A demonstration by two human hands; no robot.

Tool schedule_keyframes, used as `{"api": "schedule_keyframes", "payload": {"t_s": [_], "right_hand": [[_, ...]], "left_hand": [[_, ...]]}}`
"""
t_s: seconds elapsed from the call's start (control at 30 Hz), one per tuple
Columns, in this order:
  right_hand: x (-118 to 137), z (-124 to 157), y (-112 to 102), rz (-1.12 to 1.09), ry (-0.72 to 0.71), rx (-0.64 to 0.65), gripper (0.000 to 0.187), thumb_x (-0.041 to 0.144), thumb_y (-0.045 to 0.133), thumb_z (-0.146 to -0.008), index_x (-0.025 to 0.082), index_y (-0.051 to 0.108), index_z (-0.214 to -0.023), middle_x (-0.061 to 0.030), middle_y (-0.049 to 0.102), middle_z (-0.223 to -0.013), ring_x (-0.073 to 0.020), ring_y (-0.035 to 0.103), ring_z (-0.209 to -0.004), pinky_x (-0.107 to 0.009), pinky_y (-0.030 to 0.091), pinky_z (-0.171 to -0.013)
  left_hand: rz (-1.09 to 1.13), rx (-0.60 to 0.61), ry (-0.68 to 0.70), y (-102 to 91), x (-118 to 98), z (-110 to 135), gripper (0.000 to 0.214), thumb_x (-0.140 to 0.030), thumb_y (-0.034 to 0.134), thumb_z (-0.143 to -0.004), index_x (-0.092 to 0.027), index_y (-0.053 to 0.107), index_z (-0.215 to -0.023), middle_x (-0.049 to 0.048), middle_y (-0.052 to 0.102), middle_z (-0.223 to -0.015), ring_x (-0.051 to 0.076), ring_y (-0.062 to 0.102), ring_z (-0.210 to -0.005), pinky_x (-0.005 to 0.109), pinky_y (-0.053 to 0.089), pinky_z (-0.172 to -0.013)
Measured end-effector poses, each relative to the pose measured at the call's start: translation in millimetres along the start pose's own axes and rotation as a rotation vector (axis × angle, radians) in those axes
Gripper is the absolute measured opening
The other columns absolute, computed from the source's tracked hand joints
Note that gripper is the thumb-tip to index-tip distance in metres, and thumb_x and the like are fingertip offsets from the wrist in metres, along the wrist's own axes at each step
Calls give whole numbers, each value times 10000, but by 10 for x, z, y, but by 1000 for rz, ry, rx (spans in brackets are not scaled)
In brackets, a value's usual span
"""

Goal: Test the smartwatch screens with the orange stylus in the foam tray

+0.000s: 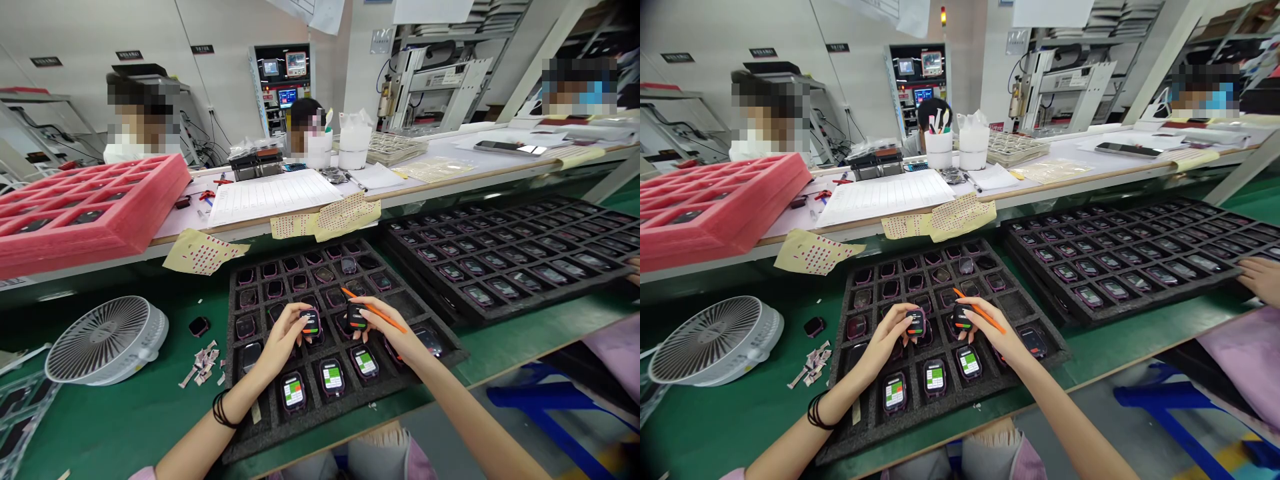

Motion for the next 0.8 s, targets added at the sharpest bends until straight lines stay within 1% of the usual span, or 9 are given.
{"api": "schedule_keyframes", "payload": {"t_s": [0.27, 0.4, 0.47, 0.6, 0.73, 0.8], "right_hand": [[31, 9, 20, -1, -2, 18, 283, 362, 546, -853, 217, 567, -1095, -38, 636, -819, -182, 665, -646, -291, 495, -553], [34, 17, 70, 19, -9, 69, 328, 348, 572, -841, 229, 523, -1143, -26, 637, -816, -174, 664, -666, -297, 503, -602], [25, 17, 99, 36, -7, 100, 375, 340, 592, -829, 230, 492, -1174, -21, 635, -804, -178, 666, -688, -300, 508, -619], [23, 13, 144, 56, -20, 140, 445, 338, 622, -804, 225, 452, -1199, -29, 622, -819, -202, 671, -766, -284, 508, -581], [55, 18, 155, 63, -31, 139, 439, 347, 620, -802, 229, 453, -1190, -31, 607, -841, -206, 672, -772, -291, 507, -582], [70, 27, 162, 68, -23, 141, 437, 354, 617, -802, 233, 458, -1190, -25, 607, -815, -209, 672, -765, -303, 508, -595]], "left_hand": [[8, -8, 3, -2, -18, -2, 308, -420, 520, -852, -184, 512, -1050, 16, 567, -852, 111, 572, -605, 217, 390, -508], [14, -13, 15, -5, -9, -2, 318, -411, 556, -832, -196, 497, -1059, 32, 567, -940, 107, 556, -636, 214, 396, -513], [7, -19, 30, -6, -15, 0, 340, -386, 597, -809, -201, 482, -1069, 41, 565, -974, 118, 554, -693, 224, 431, -566], [-29, -20, 51, 3, -38, 7, 387, -329, 650, -772, -203, 462, -1085, 59, 565, -1019, 151, 555, -823, 265, 469, -701], [-53, -11, 53, 15, -56, 12, 372, -306, 636, -784, -203, 452, -1091, 67, 561, -1057, 159, 557, -861, 271, 469, -722], [-64, -13, 56, 13, -60, 12, 370, -299, 636, -785, -202, 452, -1091, 69, 564, -1065, 160, 561, -865, 271, 470, -725]]}}
Point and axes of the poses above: each hand's wrist, its own z-axis away from the middle knuckle, its own y-axis out of the palm, x = y × z, the point moved 10 cm from there along -z, towards the middle knuckle
